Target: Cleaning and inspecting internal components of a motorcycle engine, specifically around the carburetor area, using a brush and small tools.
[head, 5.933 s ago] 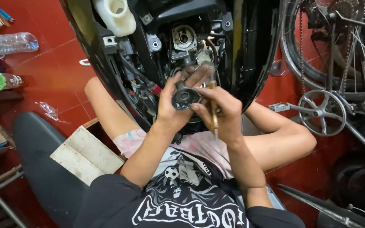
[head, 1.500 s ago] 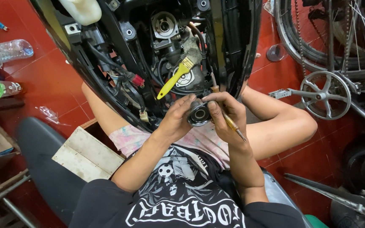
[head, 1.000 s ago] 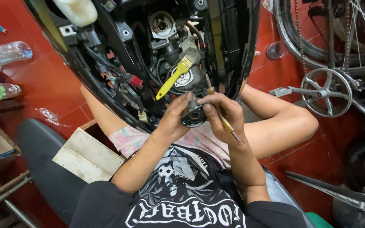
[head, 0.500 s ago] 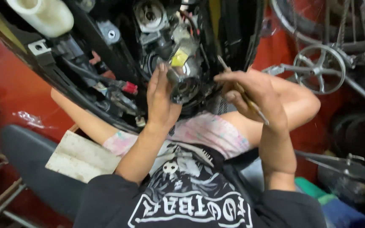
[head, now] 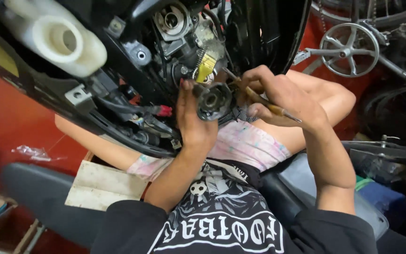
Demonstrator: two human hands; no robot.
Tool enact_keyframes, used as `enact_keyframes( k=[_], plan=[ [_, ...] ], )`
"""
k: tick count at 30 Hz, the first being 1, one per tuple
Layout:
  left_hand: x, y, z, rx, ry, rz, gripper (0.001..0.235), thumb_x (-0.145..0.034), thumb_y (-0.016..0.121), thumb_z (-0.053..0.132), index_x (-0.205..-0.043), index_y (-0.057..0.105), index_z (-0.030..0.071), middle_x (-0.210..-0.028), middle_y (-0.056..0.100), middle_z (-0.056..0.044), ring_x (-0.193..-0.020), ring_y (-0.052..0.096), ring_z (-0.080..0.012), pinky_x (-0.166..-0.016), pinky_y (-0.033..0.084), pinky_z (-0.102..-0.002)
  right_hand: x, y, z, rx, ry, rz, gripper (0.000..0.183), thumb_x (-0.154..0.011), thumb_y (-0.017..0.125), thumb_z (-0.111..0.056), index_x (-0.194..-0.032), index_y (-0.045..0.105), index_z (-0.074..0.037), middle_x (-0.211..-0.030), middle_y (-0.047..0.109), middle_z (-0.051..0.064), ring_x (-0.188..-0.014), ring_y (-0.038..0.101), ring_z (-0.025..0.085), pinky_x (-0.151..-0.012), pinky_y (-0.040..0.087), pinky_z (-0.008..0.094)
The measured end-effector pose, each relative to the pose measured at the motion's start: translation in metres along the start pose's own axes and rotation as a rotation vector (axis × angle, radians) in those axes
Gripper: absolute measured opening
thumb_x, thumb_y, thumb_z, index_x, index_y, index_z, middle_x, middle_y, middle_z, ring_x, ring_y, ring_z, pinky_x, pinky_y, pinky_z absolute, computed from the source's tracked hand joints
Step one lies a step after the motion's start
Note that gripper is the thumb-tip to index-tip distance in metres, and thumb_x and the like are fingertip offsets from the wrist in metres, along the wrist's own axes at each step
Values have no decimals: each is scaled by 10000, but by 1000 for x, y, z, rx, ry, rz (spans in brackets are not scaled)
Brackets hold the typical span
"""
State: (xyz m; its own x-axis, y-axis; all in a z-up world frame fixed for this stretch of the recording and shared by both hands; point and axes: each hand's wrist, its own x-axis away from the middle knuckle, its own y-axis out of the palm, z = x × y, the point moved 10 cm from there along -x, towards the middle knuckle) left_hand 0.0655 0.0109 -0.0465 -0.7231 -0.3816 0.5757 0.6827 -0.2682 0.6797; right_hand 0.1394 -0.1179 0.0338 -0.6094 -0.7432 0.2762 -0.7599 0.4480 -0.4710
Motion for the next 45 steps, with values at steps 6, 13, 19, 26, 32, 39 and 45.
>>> enact_keyframes(
  k=[6,13,19,26,32,39,45],
  plan=[
    [4,2,-10,-33,-100,-54,237,-1106,493,234,-971,572,57,-846,586,-71,-841,572,-122,-883,496,-262,10,12,32,171,92,58,741,-796,672,-751,-1149,476,-130,-649,657,-42,-591,681,287,-612,552,411],
    [1,15,-6,207,-52,-48,175,-1105,510,216,-1006,596,101,-917,613,22,-919,627,-91,-1028,515,-342,-12,23,23,-66,30,123,640,-778,743,-718,-934,522,-137,-573,505,-10,-454,501,164,-450,410,286],
    [1,2,-6,241,-74,26,154,-1094,528,189,-992,611,108,-914,601,49,-888,616,-67,-1013,511,-302,-11,33,26,-219,35,64,630,-723,812,-688,-867,555,-131,-644,495,-38,-488,468,93,-425,371,247],
    [-8,-33,-27,344,-192,42,186,-1074,574,222,-1165,637,72,-1138,668,6,-1058,633,-68,-1040,490,-252,10,31,22,-192,106,-136,805,-643,883,-489,-1202,581,5,-966,727,102,-844,718,153,-768,601,307],
    [-9,-17,-18,416,-243,-115,186,-1056,608,244,-1144,635,82,-1093,682,-9,-991,648,-78,-961,533,-244,26,-5,-7,48,124,-193,291,-793,809,-173,-1047,727,-56,-904,765,20,-737,707,102,-645,579,218],
    [-14,-25,-16,357,-208,-142,199,-1056,579,201,-1173,617,45,-1112,688,-76,-1024,659,-155,-973,557,-309,68,-9,54,327,385,-352,165,-881,700,-318,-926,822,-216,-719,833,-117,-616,776,28,-541,556,197],
    [-17,-32,-13,293,-163,-184,191,-1050,585,103,-1227,608,33,-1169,686,-107,-1092,653,-217,-1001,550,-373,81,8,110,159,435,-306,262,-952,656,-319,-884,770,-93,-703,777,-6,-609,688,111,-559,550,242]
  ],
)
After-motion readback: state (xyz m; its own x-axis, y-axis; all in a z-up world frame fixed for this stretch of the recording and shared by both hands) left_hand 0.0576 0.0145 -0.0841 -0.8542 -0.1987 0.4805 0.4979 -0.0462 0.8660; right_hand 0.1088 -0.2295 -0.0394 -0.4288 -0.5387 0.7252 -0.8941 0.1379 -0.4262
